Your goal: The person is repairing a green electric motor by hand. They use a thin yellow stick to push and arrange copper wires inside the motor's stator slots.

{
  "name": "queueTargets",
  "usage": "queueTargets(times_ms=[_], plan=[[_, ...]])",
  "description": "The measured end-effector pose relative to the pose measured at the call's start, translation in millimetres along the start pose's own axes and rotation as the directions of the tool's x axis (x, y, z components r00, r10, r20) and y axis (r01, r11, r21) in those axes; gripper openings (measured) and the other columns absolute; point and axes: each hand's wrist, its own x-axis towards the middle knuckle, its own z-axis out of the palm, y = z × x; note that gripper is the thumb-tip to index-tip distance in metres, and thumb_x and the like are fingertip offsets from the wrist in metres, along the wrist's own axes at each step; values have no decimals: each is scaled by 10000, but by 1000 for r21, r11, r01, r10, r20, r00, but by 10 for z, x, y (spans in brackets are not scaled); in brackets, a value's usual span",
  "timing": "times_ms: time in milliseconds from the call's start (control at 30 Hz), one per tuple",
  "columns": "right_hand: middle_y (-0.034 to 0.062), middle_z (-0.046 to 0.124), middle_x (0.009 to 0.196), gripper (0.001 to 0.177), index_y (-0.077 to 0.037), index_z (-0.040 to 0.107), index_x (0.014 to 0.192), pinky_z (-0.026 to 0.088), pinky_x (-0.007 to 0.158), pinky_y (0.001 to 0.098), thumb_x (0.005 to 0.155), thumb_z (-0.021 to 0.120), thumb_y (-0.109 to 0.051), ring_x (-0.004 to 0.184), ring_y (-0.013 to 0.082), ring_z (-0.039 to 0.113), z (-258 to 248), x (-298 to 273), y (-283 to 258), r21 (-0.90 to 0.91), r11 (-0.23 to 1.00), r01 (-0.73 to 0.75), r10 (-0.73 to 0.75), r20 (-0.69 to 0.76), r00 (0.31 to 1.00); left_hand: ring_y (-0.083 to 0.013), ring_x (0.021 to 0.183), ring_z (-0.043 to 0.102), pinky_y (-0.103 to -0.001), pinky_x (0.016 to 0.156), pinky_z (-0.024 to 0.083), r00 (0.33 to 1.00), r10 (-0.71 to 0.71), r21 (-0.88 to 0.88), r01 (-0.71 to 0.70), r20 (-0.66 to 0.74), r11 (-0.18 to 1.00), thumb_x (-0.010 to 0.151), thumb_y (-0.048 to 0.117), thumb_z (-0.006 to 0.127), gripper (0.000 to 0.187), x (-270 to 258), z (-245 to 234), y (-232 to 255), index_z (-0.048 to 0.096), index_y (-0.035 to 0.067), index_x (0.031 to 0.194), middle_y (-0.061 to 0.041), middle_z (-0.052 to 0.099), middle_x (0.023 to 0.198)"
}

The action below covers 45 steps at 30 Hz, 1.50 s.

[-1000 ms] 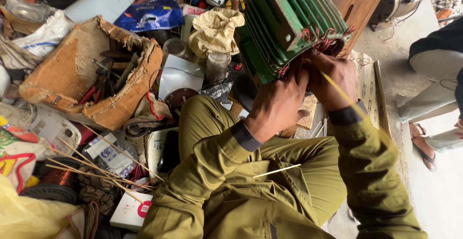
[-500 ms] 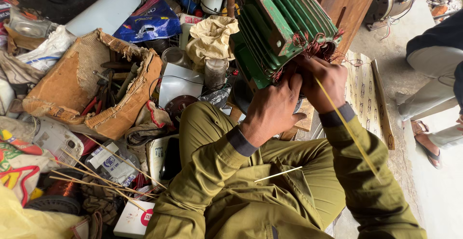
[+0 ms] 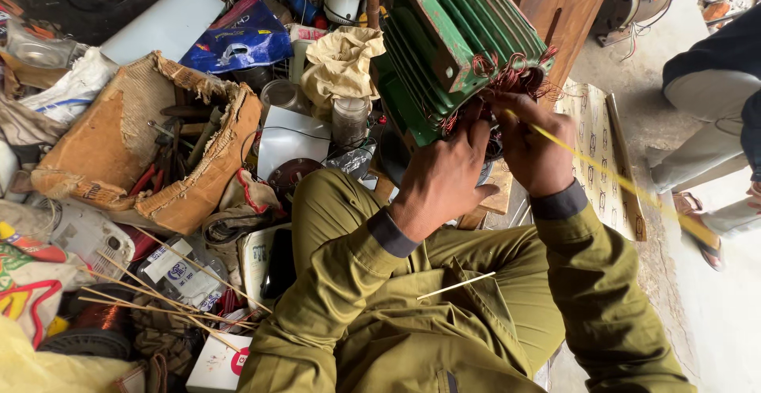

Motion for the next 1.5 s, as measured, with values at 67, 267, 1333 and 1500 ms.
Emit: queueTargets(times_ms=[67,267,1333,1500], plan=[[172,762,959,228,-31,761,1186,555,688,309,1011,647,61,763,198,735,-9,37,-30,-11,1000,7,-7,22,1000,-374,767,729,-457,653,587,997,-19,14,18,75,1000,741,476,878,841,12,-23,11,445,-7,1277,-235,647,1060],[155,763,991,241,-58,751,1218,575,732,309,1033,642,51,805,211,746,-25,60,-29,72,997,34,-38,67,997,-366,789,725,-449,668,587,1000,19,17,-19,-19,1000,704,469,887,766,0,-14,10,467,29,1169,-212,636,1072],[38,753,891,250,-224,814,1087,494,559,379,843,791,-173,692,254,692,285,256,391,-508,824,249,-229,102,968,-420,773,724,-477,667,596,994,-18,-93,28,107,995,693,473,912,804,44,-48,-33,468,-26,1141,-263,669,932],[103,774,1008,274,-104,772,1195,579,666,337,935,728,-28,804,234,749,178,174,288,-187,968,165,-158,51,986,-440,751,726,-466,636,611,986,113,-49,-108,121,993,684,446,900,899,65,-59,-80,454,-98,1243,-439,440,1404]])
